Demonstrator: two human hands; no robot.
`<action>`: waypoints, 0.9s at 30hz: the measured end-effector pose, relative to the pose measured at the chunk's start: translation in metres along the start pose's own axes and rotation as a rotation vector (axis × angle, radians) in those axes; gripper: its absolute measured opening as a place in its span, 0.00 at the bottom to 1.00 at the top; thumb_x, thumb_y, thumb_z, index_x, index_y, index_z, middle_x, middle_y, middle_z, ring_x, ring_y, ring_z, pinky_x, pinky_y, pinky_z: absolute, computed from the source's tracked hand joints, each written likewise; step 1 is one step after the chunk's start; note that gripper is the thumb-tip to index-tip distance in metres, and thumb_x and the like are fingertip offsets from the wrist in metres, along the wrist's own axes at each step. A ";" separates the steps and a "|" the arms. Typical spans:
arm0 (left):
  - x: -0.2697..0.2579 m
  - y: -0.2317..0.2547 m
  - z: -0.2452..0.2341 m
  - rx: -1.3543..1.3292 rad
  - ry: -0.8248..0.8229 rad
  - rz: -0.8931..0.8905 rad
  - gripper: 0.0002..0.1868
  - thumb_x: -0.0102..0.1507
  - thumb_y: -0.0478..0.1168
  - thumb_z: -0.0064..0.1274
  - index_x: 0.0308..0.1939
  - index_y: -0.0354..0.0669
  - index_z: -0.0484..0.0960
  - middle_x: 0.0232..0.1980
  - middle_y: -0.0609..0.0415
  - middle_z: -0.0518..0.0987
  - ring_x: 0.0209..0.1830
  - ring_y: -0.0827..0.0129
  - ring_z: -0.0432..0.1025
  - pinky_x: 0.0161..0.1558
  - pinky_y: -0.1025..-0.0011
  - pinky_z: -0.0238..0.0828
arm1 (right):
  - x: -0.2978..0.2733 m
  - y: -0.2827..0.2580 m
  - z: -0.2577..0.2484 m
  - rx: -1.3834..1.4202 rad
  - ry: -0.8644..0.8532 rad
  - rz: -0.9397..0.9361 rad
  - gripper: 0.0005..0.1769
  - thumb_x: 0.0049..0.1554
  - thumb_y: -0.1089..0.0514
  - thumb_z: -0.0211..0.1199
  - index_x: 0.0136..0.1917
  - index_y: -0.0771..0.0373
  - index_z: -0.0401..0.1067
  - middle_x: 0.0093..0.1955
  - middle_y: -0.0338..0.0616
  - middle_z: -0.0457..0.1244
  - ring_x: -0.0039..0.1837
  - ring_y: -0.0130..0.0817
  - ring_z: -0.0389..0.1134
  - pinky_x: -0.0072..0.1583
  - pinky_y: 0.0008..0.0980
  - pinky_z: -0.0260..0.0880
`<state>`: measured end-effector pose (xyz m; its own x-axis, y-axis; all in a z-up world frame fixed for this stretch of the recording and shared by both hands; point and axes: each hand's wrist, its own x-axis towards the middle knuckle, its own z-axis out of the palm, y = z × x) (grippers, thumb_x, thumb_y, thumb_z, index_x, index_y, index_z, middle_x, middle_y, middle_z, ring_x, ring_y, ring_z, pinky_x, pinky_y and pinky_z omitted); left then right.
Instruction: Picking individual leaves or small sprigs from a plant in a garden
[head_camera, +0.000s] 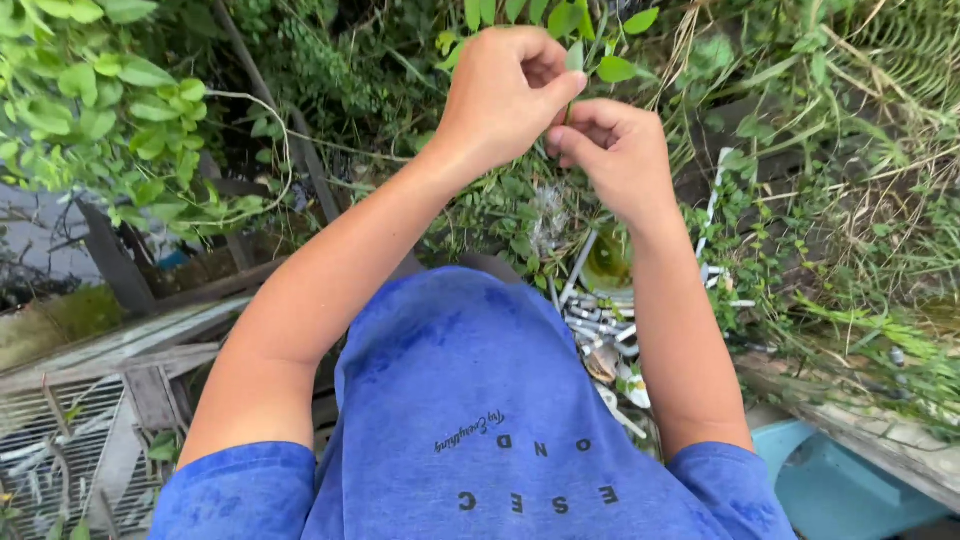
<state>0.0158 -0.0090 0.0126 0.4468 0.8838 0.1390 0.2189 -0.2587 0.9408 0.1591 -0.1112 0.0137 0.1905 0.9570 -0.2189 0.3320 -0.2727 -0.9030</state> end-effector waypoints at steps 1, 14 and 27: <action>-0.002 -0.001 0.001 -0.011 -0.014 -0.002 0.06 0.54 0.42 0.61 0.23 0.49 0.82 0.23 0.65 0.82 0.23 0.81 0.73 0.28 0.75 0.71 | -0.002 0.005 -0.001 0.043 -0.003 -0.005 0.01 0.60 0.67 0.66 0.47 0.64 0.77 0.40 0.40 0.70 0.42 0.25 0.72 0.47 0.23 0.79; -0.018 -0.017 0.011 0.001 -0.201 -0.062 0.02 0.56 0.41 0.64 0.29 0.50 0.86 0.27 0.65 0.86 0.26 0.80 0.78 0.33 0.75 0.74 | -0.018 0.045 0.008 0.318 0.130 0.026 0.05 0.61 0.69 0.67 0.51 0.63 0.75 0.44 0.42 0.69 0.47 0.26 0.72 0.48 0.25 0.83; -0.039 -0.024 -0.022 -0.001 -0.176 -0.086 0.05 0.60 0.32 0.63 0.34 0.49 0.86 0.34 0.63 0.85 0.34 0.78 0.75 0.41 0.75 0.74 | -0.042 0.065 -0.007 0.381 0.297 0.082 0.06 0.61 0.68 0.67 0.46 0.62 0.71 0.53 0.47 0.69 0.48 0.36 0.76 0.48 0.29 0.84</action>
<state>-0.0258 -0.0282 -0.0086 0.5714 0.8207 0.0015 0.2624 -0.1844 0.9472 0.1791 -0.1699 -0.0334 0.4753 0.8492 -0.2301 -0.0459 -0.2372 -0.9704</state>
